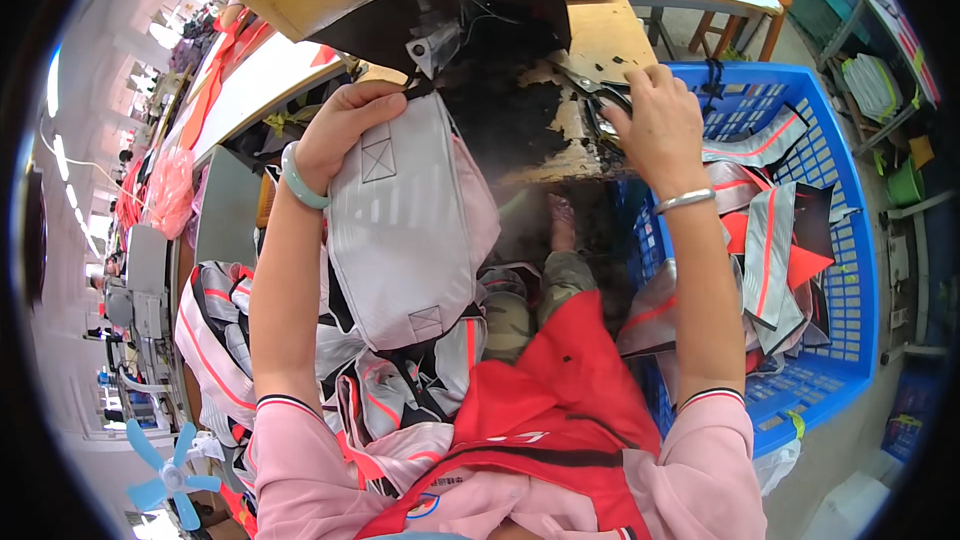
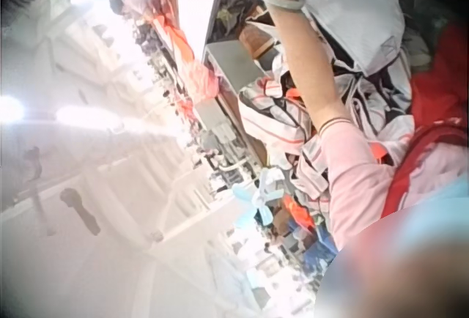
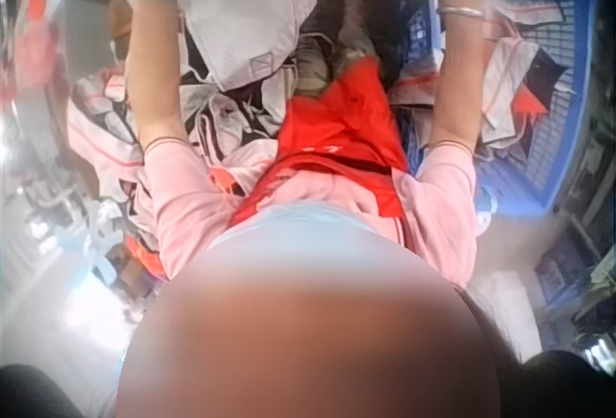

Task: Sewing and assembling reflective life vest components using an industrial sewing machine and scissors.

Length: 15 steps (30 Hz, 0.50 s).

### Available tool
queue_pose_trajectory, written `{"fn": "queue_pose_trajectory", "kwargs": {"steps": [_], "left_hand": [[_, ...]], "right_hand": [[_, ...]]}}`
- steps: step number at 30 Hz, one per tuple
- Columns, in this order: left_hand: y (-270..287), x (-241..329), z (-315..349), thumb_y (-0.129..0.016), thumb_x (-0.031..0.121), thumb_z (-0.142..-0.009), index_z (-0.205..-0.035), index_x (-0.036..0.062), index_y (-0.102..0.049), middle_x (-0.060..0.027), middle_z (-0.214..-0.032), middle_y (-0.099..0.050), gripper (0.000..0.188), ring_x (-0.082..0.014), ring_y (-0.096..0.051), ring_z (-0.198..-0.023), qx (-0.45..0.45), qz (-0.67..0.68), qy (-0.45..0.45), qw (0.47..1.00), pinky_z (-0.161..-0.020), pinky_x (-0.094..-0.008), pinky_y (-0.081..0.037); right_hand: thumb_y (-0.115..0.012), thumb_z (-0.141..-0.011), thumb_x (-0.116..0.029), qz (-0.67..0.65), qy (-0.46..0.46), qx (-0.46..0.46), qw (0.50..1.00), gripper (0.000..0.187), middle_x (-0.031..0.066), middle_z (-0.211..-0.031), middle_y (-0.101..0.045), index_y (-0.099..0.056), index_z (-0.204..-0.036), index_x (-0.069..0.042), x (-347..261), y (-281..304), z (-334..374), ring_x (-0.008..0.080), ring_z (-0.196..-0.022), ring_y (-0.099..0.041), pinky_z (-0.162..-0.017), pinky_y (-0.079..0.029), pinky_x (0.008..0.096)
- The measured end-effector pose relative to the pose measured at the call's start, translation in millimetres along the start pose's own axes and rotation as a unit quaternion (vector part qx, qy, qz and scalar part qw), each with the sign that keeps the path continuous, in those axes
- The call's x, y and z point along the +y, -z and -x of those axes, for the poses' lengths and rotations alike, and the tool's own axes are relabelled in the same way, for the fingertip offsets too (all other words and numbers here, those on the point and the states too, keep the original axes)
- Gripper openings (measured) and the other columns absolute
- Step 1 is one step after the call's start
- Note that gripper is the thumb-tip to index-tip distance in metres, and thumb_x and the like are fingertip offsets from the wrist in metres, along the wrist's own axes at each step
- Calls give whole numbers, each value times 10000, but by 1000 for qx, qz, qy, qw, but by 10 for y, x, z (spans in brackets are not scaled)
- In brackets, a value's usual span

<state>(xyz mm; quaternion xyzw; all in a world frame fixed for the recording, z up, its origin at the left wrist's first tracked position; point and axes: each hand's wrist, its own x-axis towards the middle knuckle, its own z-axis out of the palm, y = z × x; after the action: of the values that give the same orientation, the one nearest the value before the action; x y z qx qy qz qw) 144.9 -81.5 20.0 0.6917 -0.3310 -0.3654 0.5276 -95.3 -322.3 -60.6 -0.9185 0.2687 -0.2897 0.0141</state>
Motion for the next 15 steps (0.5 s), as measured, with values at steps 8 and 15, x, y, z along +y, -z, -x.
{"fn": "queue_pose_trajectory", "kwargs": {"steps": [8, 15], "left_hand": [[-592, 274, 24, -690, 286, -835, -892, 11, -632, -25, -745, -612, 287, -83, -522, -686, -258, -329, -42, 907, -608, -260, -432], [-1203, 50, -113, -680, 316, -817, -809, 23, -657, -38, -712, -643, 294, -121, -564, -683, -355, -327, -2, 876, -646, -288, -467]], "right_hand": [[-582, -719, -152, -284, 355, 48, 889, 161, 95, -846, -583, -628, -823, -39, -1705, 599, 655, 220, -883, -574, -764, -456, 312], [-599, -788, -213, -137, 247, -105, 954, 251, 147, -771, -655, -631, -925, -6, -1670, 163, 706, 318, -732, -650, -703, -496, 438]]}}
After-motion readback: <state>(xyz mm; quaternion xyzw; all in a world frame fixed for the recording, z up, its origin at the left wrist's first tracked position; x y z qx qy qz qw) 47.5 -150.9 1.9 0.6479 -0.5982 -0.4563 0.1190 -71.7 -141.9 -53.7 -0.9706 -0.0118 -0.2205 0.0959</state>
